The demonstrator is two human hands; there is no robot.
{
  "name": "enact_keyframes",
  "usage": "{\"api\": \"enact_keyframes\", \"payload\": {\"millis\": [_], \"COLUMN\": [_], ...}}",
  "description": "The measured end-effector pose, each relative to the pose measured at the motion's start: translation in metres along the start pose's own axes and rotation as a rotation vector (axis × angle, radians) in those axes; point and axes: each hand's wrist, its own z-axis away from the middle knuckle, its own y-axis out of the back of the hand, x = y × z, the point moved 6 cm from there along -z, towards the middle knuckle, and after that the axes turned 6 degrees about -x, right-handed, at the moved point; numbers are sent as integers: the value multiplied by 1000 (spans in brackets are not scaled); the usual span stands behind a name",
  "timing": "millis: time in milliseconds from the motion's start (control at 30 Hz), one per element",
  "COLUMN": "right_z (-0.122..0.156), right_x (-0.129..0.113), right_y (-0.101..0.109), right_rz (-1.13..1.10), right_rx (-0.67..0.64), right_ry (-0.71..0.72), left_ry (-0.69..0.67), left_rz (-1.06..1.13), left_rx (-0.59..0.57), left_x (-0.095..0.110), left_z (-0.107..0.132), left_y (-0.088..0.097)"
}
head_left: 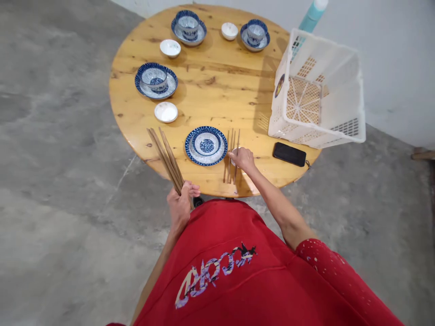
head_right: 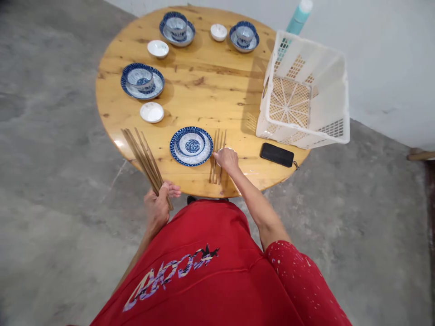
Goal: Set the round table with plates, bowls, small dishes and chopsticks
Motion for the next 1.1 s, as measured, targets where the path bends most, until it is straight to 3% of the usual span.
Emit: {"api": "enact_keyframes", "payload": {"millis": [167,400,600,1100], "right_z": [-3,-2,-1,1], "right_x": [-8,9,24,30], "right_y": [-3,-7,-10,-11], "right_rz": [-30,-95,-204,-230], "right_rx": [35,35,50,53], "right_ry": [-25,-53,-88,-84], "left_ry": [0,-5,9,9], "left_rz": [11,41,24,17], "left_rx": [22,46,28,27], "left_x": [0,-4,-7,-6], "left_z": [2,2,0,1], "left_y": [6,14,10,8]}}
